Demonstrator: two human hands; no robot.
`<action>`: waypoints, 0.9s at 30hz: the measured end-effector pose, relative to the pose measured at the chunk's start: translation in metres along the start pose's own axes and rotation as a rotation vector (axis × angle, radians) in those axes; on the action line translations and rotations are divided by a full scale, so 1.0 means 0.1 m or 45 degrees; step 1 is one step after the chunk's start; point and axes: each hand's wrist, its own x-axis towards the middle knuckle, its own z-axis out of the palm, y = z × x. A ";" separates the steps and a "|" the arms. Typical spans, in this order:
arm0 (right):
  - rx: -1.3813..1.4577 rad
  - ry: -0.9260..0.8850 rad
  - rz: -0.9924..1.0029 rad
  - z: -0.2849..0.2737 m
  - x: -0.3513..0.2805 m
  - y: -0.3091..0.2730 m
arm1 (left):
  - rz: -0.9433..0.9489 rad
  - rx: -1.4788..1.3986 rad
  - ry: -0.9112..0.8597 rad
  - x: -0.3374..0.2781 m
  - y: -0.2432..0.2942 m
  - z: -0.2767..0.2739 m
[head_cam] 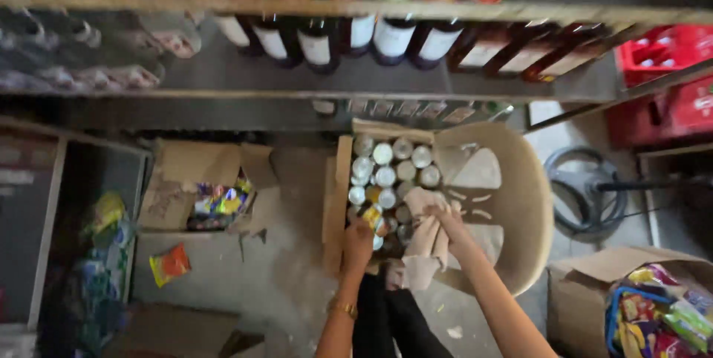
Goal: Wiping canned food products with a cloth and organizing them on store shelves.
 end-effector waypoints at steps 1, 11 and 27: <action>0.080 0.057 0.033 -0.01 -0.02 0.22 | -0.046 0.096 0.020 -0.07 -0.20 0.05; -1.169 0.149 -0.450 0.22 0.77 1.70 | -0.336 -0.127 -0.021 0.04 -0.89 0.49; -0.763 0.087 -0.611 0.08 -0.18 0.19 | -0.184 -0.438 -0.252 -0.12 1.57 -0.10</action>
